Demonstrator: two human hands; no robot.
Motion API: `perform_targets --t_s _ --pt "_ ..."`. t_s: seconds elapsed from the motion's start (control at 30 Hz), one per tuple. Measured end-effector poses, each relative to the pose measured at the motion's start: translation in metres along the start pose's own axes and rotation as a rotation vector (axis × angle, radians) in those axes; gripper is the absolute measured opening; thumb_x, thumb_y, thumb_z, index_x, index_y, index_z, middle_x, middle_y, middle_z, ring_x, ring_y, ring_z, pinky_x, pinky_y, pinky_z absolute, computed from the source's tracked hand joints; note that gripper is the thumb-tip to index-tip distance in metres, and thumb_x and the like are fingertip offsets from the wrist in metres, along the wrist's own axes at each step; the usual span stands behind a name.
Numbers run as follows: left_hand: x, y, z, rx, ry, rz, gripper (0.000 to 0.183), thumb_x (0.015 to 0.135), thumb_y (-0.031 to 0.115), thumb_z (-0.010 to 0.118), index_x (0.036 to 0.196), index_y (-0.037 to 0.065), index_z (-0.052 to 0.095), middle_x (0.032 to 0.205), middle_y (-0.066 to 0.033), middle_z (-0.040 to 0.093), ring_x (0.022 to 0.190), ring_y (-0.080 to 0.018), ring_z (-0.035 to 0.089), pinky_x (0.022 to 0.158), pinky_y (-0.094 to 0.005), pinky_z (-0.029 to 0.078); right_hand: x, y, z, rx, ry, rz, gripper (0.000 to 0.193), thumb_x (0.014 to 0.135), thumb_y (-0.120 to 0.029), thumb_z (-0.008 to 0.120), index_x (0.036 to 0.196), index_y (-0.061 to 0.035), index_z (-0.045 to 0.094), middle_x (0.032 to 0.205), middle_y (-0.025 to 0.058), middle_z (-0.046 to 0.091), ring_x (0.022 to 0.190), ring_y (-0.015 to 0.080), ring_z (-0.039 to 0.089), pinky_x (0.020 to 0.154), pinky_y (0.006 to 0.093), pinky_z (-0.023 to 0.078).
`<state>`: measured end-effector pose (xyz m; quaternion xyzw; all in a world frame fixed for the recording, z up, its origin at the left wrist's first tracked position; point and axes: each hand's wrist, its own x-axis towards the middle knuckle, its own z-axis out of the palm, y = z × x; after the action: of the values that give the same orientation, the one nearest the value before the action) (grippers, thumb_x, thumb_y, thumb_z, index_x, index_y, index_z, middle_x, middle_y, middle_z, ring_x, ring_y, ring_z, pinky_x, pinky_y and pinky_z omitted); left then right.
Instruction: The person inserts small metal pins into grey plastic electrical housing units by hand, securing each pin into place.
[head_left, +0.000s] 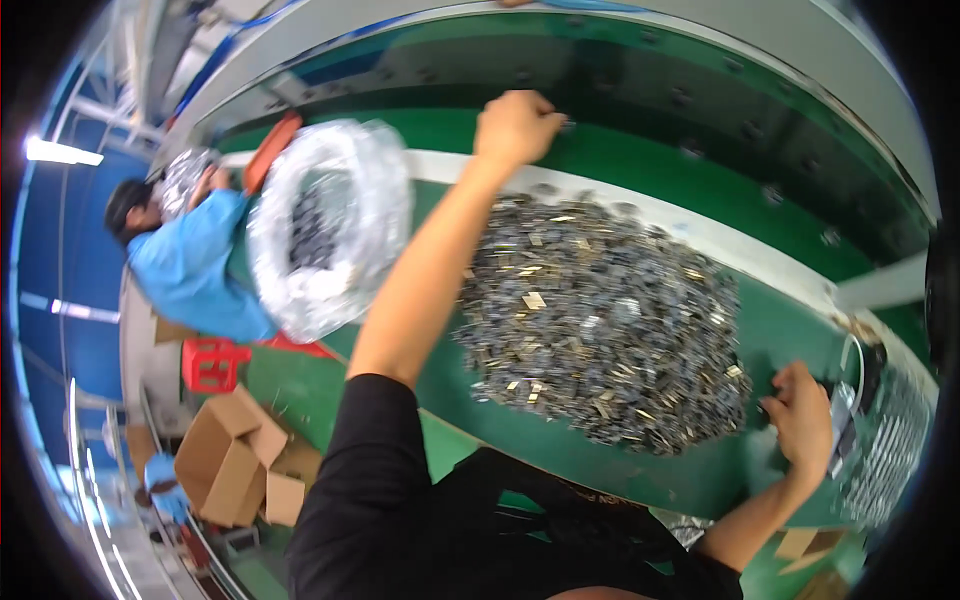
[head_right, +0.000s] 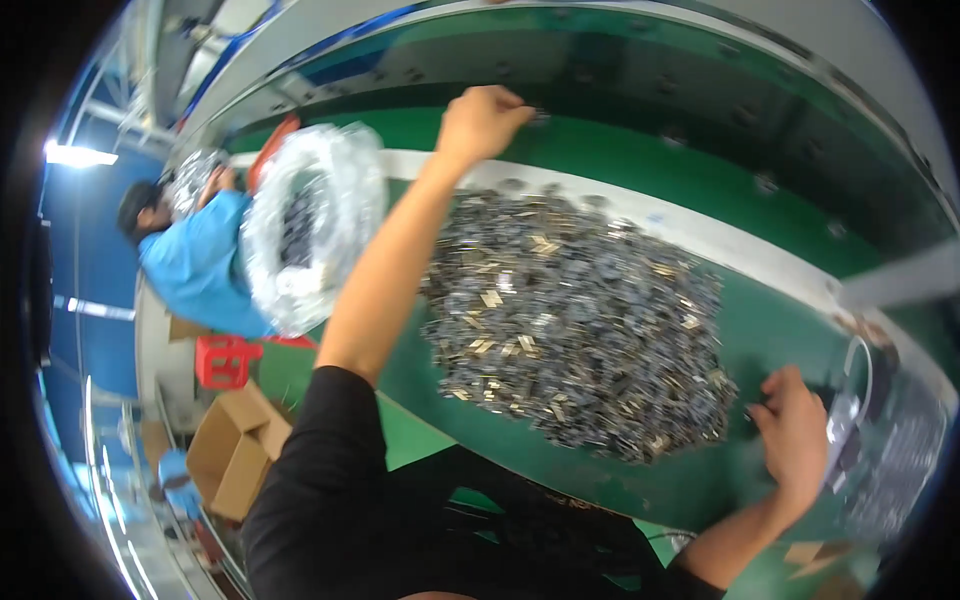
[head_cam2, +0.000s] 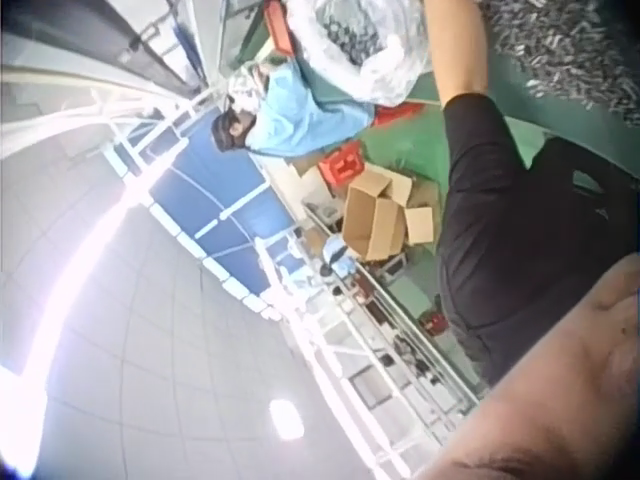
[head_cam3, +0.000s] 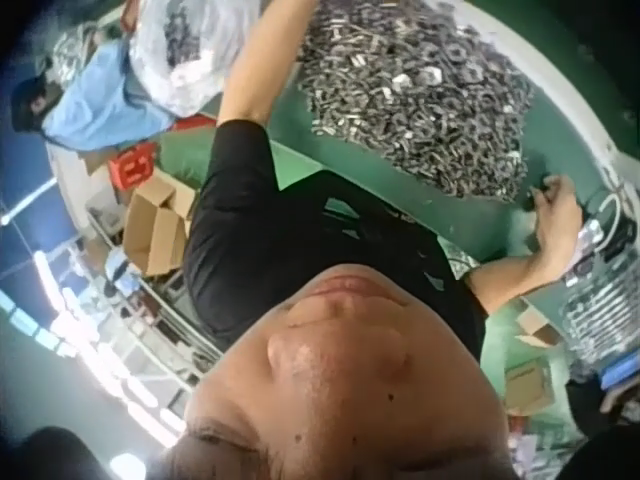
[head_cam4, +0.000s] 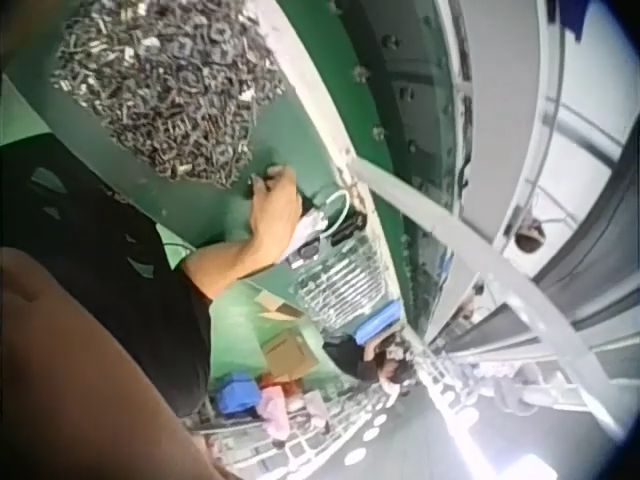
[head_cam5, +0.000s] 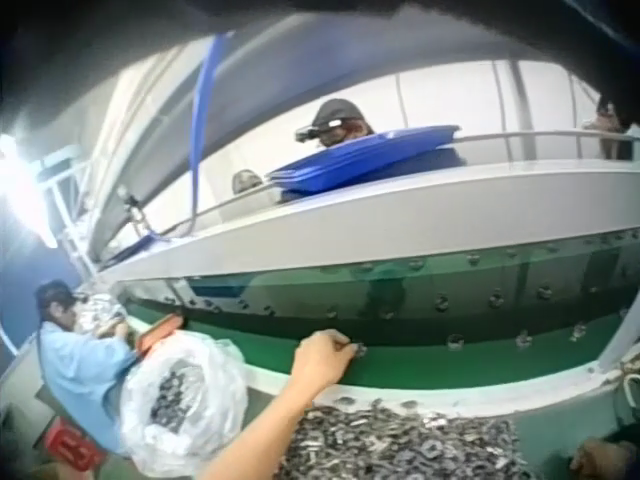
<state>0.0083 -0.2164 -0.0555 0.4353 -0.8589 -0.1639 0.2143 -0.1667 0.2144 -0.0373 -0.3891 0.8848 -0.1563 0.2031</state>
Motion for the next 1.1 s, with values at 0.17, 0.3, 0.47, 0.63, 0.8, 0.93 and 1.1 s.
perform_targets --t_s 0.17,0.3,0.47,0.63,0.8,0.93,1.1 --pt "-0.082 0.011 -0.101 0.003 0.296 0.016 0.024 0.079 0.029 0.064 0.078 0.006 0.07 0.07 -0.013 0.067 0.067 -0.0312 0.066 0.064 -0.0386 0.051 0.011 0.002 -0.006 0.144 0.013 0.134 0.017 0.077 0.006 0.06 0.089 -0.0002 0.051 0.063 0.0056 0.05 0.057 0.0162 0.049 0.053 0.03 0.039" --pt "-0.119 -0.074 -0.198 0.192 0.35 -0.392 0.028 0.077 0.032 0.067 0.079 0.004 0.07 0.069 -0.0133 0.067 0.067 -0.0305 0.066 0.063 -0.0386 0.05 0.025 0.002 -0.001 0.228 0.02 0.14 0.009 0.083 0.007 0.054 0.091 0.0022 0.053 0.074 0.0078 0.053 0.068 0.0164 0.053 0.061 0.0281 0.043" --pt "-0.131 -0.176 -0.198 0.35 -0.062 -0.232 0.038 0.074 0.032 0.07 0.102 0.006 0.067 0.092 -0.0176 0.067 0.09 -0.0332 0.064 0.08 -0.0418 0.049 0.047 0.022 0.016 0.17 0.089 -0.2 0.013 0.085 0.009 0.047 0.095 0.0039 0.054 0.09 0.0085 0.053 0.083 0.0141 0.052 0.075 0.0248 0.045" --pt "-0.104 -0.178 -0.162 0.093 -0.189 -0.148 0.05 0.073 0.032 0.07 0.114 0.005 0.061 0.102 -0.0189 0.064 0.103 -0.0331 0.059 0.09 -0.0384 0.046 0.057 0.028 0.029 0.272 0.189 -0.175 0.02 0.083 0.009 0.045 0.101 0.0032 0.053 0.089 0.0042 0.05 0.082 0.0112 0.048 0.073 0.0223 0.041" --pt "-0.092 -0.199 -0.127 0.206 -0.112 -0.031 0.041 0.077 0.024 0.065 0.112 0.003 0.057 0.11 -0.0223 0.052 0.106 -0.0379 0.052 0.093 -0.0393 0.041 0.064 0.036 0.033 0.336 0.2 -0.162 0.015 0.086 0.006 0.046 0.098 0.0 0.054 0.084 -0.0021 0.047 0.07 0.0062 0.04 0.065 0.0194 0.035" --pt "-0.089 -0.205 -0.129 0.201 -0.15 -0.058 0.049 0.077 0.028 0.066 0.12 0.008 0.056 0.112 -0.0228 0.052 0.106 -0.04 0.052 0.096 -0.0418 0.041 0.061 0.03 0.034 0.362 0.206 -0.161 0.013 0.086 0.006 0.047 0.096 0.0005 0.054 0.082 -0.0004 0.049 0.071 0.0063 0.043 0.065 0.0193 0.036" --pt "-0.1 -0.203 -0.136 -0.24 0.054 -0.109 0.033 0.075 0.015 0.07 0.105 0.001 0.067 0.084 -0.016 0.066 0.078 -0.0225 0.063 0.075 -0.032 0.048 0.058 0.033 0.034 0.414 0.195 -0.19 0.01 0.089 0.001 0.051 0.098 0.0016 0.055 0.081 -0.0002 0.049 0.069 0.0057 0.043 0.063 0.0192 0.036"
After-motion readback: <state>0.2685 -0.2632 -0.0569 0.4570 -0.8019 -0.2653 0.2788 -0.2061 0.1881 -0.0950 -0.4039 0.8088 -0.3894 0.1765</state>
